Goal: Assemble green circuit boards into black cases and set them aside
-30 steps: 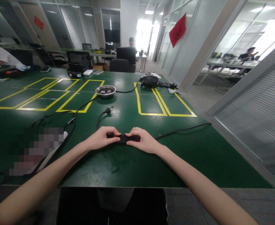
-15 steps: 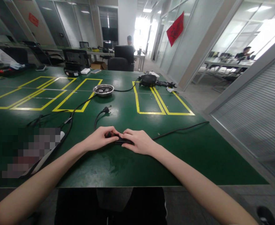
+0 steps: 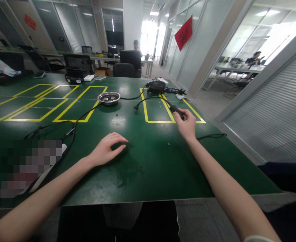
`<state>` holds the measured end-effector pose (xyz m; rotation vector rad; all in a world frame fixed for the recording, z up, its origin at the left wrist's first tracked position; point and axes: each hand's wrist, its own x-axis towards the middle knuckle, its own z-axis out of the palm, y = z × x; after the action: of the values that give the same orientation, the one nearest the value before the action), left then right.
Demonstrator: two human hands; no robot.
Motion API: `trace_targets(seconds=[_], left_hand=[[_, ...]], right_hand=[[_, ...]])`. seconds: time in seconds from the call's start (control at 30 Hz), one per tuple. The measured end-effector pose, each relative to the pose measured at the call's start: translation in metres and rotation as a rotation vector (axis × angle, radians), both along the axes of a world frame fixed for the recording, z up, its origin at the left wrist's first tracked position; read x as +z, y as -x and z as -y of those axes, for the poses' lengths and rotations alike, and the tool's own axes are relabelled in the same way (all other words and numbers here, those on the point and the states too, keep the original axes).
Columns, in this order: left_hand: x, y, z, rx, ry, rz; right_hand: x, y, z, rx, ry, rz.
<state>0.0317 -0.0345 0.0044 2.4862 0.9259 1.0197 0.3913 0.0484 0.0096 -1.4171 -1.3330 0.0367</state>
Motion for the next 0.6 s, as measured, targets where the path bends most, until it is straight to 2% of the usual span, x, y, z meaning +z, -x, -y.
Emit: trace_targets(seconds=[0.07, 0.17, 0.37, 0.47, 0.6], left_hand=[[-0.002, -0.001, 0.0, -0.018, 0.024, -0.027], [-0.003, -0.002, 0.0, -0.022, 0.05, -0.054], [-0.001, -0.002, 0.001, -0.012, 0.121, -0.107], [-0.002, -0.002, 0.001, -0.014, 0.136, -0.114], [-0.002, -0.001, 0.001, -0.016, 0.136, -0.12]], right_hand=[[0.001, -0.024, -0.011, -0.156, -0.092, -0.015], [-0.008, -0.049, -0.017, -0.255, -0.124, 0.078], [-0.035, -0.063, -0.03, -0.271, 0.359, 0.366], [-0.038, -0.067, -0.044, -0.291, 0.441, 0.414], [-0.038, -0.075, -0.058, -0.282, 0.467, 0.431]])
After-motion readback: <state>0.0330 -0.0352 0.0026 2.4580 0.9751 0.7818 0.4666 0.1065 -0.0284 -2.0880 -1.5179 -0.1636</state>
